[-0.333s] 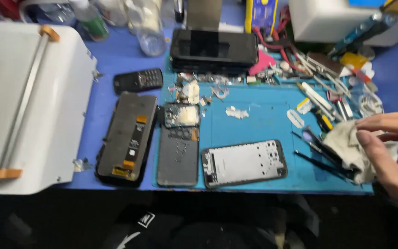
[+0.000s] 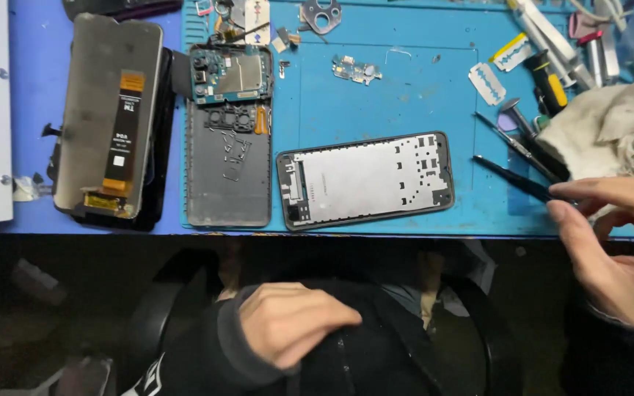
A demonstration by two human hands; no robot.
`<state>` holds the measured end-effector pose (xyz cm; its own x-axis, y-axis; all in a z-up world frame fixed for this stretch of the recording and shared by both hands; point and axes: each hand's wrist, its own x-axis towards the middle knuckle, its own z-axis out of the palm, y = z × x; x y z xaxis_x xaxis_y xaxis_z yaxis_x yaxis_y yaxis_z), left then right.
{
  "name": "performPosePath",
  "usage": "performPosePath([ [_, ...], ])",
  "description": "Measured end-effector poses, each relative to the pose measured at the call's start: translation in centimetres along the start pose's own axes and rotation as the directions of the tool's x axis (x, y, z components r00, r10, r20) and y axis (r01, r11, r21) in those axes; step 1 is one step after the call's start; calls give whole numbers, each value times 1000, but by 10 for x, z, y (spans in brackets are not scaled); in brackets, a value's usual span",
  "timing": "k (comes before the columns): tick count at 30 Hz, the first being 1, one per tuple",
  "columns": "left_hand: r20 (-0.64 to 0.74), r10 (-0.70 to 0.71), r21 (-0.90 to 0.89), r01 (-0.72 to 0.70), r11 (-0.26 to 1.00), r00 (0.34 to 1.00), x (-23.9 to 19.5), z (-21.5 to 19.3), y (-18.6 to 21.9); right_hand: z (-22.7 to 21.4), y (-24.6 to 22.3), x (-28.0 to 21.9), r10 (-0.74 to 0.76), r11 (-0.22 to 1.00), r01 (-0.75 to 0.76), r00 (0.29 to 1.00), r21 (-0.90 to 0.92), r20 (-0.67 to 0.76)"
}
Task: The person is repairing a smartphone, cleaning the frame and using tweezers to adjust internal components.
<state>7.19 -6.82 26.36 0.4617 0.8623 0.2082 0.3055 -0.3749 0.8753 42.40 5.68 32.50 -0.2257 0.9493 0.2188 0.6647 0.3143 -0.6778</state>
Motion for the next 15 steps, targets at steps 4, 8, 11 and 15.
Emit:
performPosePath([
  [4, -59, 354, 353, -312, 882, 933, 57, -27, 45, 13, -19, 26, -112, 941, 148, 985, -304, 131],
  [8, -123, 295, 607, -163, 777, 947, 94, -9, 40, 20, -32, 34, -248, 921, 285, 955, -264, 165],
  [11, -206, 196, 690, 0, 724, 959, 112, -9, 33, 15, -36, 38, -252, 875, 294, 955, -386, 157],
  [15, -212, 120, 741, 79, 666, 970, 119, -11, 26, 12, -32, 39, -304, 809, 343, 939, -478, 160],
])
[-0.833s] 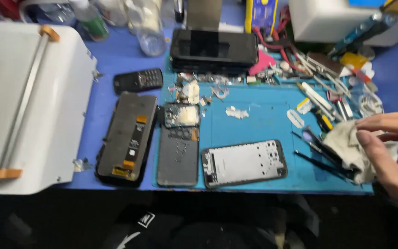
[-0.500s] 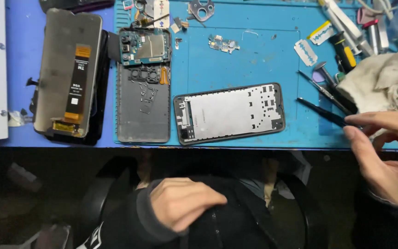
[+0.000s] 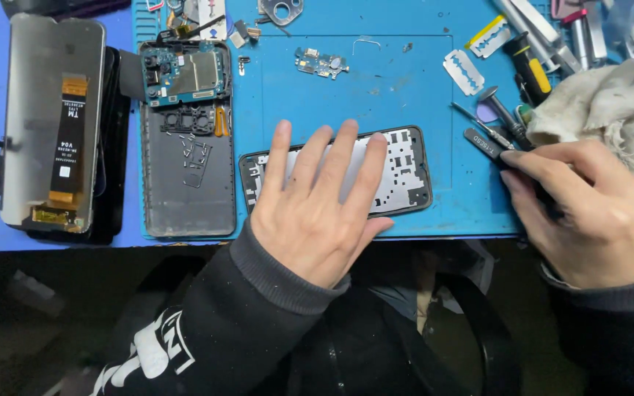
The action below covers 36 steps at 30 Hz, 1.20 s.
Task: The person is repairing a smartphone, cleaning the frame and using tweezers to adjust internal components.
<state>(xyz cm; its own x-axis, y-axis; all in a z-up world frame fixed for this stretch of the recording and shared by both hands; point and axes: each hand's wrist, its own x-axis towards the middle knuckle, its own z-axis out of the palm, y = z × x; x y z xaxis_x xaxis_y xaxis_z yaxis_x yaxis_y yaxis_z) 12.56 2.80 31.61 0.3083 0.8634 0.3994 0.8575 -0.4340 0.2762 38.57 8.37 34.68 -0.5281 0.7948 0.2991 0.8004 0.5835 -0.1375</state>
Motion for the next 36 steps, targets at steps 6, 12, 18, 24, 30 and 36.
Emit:
performPosePath([
  [6, 36, 44, 30, -45, 999, 998, 1, 0, 2, -17, -1, 8, 11, 998, -12, 1000, -58, -27],
  [12, 24, 102, -12, -101, 995, 995, -7, 3, 6, -12, 21, -6, 129, 987, -121, 988, 104, -80],
  [18, 40, 119, -51, -117, 992, 992, -11, 5, 4, -5, 26, -2, 47, 999, -46, 995, 19, -83],
  [24, 31, 98, -31, -97, 995, 995, -18, -5, 2, 3, 58, -17, 120, 991, -118, 992, 70, -29],
  [30, 27, 115, -46, -114, 992, 993, -22, 3, 10, -7, 56, -10, -3, 1000, 1, 997, -24, -83],
  [36, -60, 142, -3, -143, 990, 988, -22, 11, 17, -4, 59, -5, -73, 963, 52, 995, -265, -71],
])
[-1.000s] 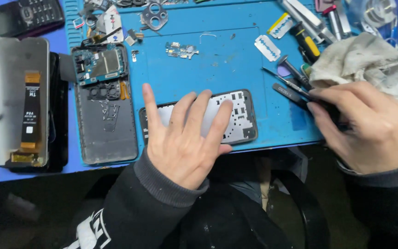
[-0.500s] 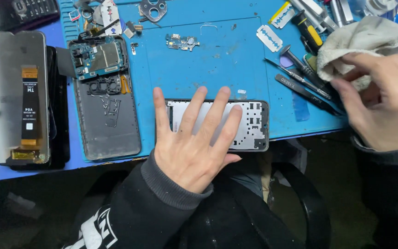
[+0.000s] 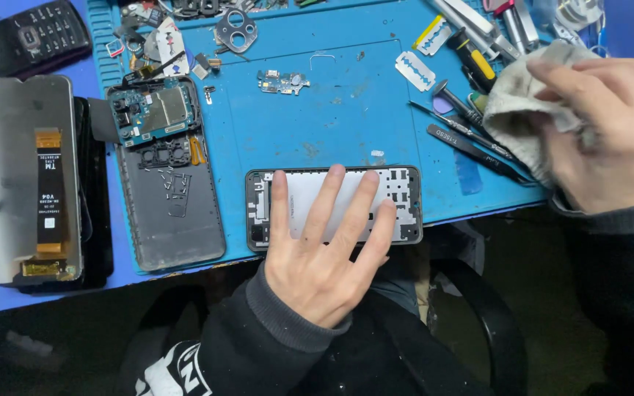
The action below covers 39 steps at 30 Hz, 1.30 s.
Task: The person is repairing a smartphone, cleaning the frame and using tweezers to adjust internal components.
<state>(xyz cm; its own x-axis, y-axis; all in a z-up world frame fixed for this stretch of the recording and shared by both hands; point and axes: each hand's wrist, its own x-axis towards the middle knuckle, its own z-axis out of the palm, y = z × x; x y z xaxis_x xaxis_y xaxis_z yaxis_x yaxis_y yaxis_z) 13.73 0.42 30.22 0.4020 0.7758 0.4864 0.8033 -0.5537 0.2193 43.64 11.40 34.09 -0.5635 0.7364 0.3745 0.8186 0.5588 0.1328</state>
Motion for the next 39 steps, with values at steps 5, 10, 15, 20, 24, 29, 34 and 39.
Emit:
performPosePath([
  [5, -38, 6, 0, -6, 1000, 999, -11, -2, -3, 76, 96, -69, 351, 720, -290, 936, 631, 30],
  [10, -82, 30, -107, -39, 993, 996, -19, -1, -2, 93, 118, -58, 372, 746, -281, 928, 604, -27],
  [15, -143, 63, -137, -82, 987, 988, -27, 0, -7, 7, 9, 8, 146, 943, -117, 987, 311, -72],
  [20, -160, 106, -134, -128, 983, 981, -32, -3, -14, 19, -4, 11, -24, 976, 7, 997, 219, 76],
  [24, -138, 117, -24, -122, 992, 983, -9, -11, -17, 44, 7, -2, 65, 947, -114, 984, 300, 166],
  [29, -142, 87, -48, -94, 994, 986, -4, 2, -13, 38, 0, 7, 38, 956, -84, 985, 281, 168],
  [34, -142, 71, -36, -77, 996, 987, -4, 5, -12, 64, 42, -21, -16, 943, -37, 987, 330, 158],
  [39, -157, 76, -39, -83, 996, 985, 7, -6, -12, 11, -12, -12, 56, 824, -203, 958, 529, 282],
])
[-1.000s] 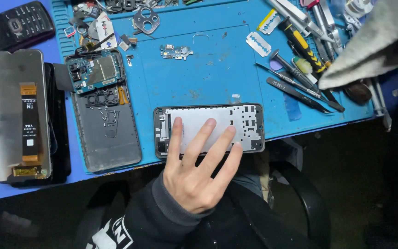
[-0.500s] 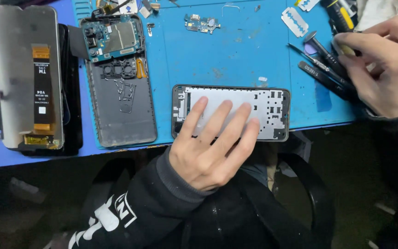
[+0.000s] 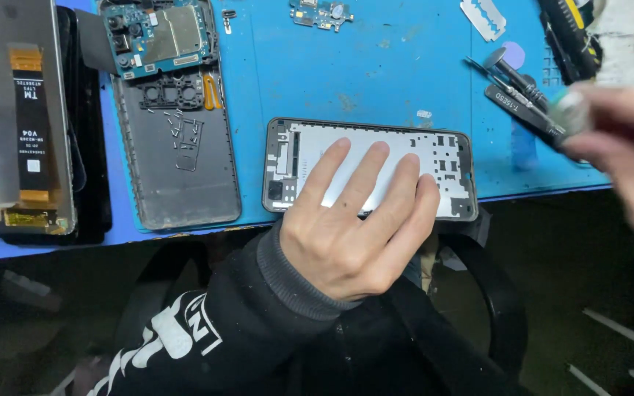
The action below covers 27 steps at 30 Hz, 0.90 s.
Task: The person is repairing a smartphone, cleaning the frame and using tweezers to adjust internal components.
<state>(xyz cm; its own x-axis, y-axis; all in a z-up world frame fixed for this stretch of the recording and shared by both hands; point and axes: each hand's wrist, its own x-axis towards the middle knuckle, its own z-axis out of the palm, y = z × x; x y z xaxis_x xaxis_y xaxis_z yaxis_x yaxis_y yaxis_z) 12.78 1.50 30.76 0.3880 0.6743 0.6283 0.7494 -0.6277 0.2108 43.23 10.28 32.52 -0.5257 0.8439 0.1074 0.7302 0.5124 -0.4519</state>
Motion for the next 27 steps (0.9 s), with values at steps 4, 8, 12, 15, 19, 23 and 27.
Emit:
performPosePath([
  [4, -33, 16, 15, -16, 1000, 999, -3, 5, 0, -5, -50, 7, -43, 998, 48, 991, -34, 123],
  [8, 12, 25, 27, -25, 999, 1000, -15, 10, -1, 0, -51, 11, -120, 986, 137, 977, -91, 174],
  [12, -6, 30, 25, -30, 999, 1000, -18, 13, -2, 9, -66, 32, -65, 955, 115, 980, -272, 187],
  [15, -34, 42, 29, -41, 999, 999, -14, 11, -3, 12, -80, 55, -268, 908, 307, 949, -285, 168],
  [19, -65, 59, 54, -55, 997, 996, -3, 4, -6, 7, -74, 52, -386, 862, 424, 904, -277, 183],
  [23, -98, 59, 35, -56, 998, 993, -8, 10, -7, -5, -56, 35, -305, 884, 359, 929, -301, 211],
  [27, -82, 62, 18, -60, 998, 995, -11, 9, -8, 7, -66, 47, -310, 871, 357, 932, -338, 186],
])
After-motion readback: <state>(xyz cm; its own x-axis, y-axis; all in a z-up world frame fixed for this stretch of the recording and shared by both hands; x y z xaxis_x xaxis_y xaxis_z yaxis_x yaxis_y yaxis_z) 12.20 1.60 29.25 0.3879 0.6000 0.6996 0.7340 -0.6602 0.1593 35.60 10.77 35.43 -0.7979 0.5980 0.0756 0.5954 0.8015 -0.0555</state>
